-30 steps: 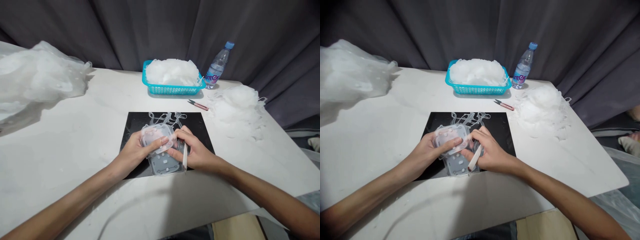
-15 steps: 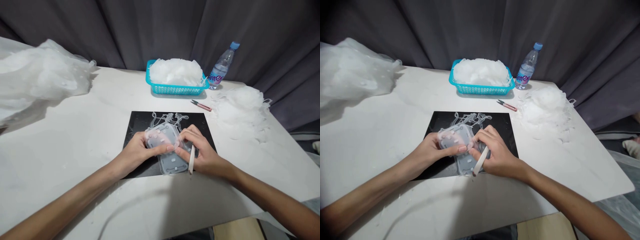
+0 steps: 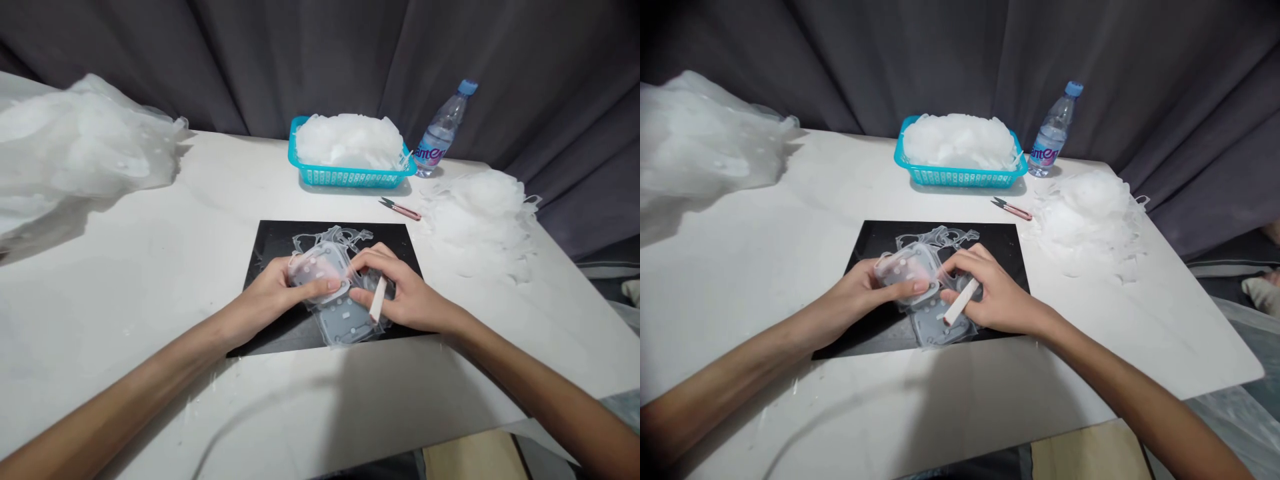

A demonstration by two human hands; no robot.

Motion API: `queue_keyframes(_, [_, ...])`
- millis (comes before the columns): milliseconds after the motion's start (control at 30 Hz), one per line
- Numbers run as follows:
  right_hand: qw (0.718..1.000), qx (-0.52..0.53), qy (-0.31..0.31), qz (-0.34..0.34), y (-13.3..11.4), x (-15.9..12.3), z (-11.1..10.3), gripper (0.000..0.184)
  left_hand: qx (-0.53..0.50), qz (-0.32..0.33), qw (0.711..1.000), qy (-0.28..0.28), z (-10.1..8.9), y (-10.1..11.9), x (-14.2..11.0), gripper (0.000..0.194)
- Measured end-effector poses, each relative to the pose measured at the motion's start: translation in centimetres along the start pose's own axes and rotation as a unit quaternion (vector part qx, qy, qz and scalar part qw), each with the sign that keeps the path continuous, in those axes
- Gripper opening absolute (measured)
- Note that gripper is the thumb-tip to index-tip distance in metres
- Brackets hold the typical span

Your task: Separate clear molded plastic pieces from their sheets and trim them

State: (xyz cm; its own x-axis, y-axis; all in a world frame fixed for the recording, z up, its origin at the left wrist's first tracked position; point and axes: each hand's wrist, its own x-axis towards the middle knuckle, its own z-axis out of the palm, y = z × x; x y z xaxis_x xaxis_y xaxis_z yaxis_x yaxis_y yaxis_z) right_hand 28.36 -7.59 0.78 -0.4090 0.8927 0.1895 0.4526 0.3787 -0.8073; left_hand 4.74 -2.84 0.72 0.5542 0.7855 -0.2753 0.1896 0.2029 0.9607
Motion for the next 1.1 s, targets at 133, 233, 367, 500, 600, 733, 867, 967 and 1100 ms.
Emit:
queue_keyframes(133, [0.999,0.048,-0.005,0.005,0.2,-0.2,-0.3,0.001,0.016,-0.003,1.0,0.001,-0.1,-0.5,0.0,0.034])
queue_keyframes(233, [0.999,0.045,0.002,0.006,0.4,-0.2,0.0,0.004,0.026,0.001,1.0,0.003,-0.1,-0.7,0.0,0.034])
queue_keyframes(367, [0.999,0.029,0.022,-0.007,0.4,-0.1,0.1,0.006,0.049,0.005,0.999,-0.006,-0.1,-0.5,-0.1,0.037])
queue_keyframes(500, [0.997,-0.049,0.042,-0.034,0.7,0.1,0.8,0.012,0.072,-0.005,0.997,-0.029,0.2,-0.3,-0.3,0.039])
queue_keyframes(600, [0.985,-0.142,0.089,-0.041,1.3,0.7,1.5,0.013,0.065,0.007,0.995,-0.077,0.9,-0.4,-0.5,0.038])
queue_keyframes(733, [0.985,-0.154,0.076,-0.022,2.1,1.2,1.4,0.013,0.119,0.035,0.989,-0.076,1.1,-0.4,-0.6,0.038])
queue_keyframes(867, [0.998,-0.055,0.009,-0.019,1.7,0.7,-0.1,0.006,0.102,0.027,0.992,-0.066,-0.5,0.0,-0.1,0.032])
queue_keyframes(967, [0.999,0.023,-0.022,-0.014,1.0,0.3,-0.8,0.016,0.096,0.015,0.993,-0.071,-1.4,0.1,0.2,0.032])
queue_keyframes(1100, [0.999,0.05,0.0,-0.004,0.8,0.4,-0.5,0.01,0.097,0.028,0.991,-0.086,-1.3,0.0,0.3,0.03])
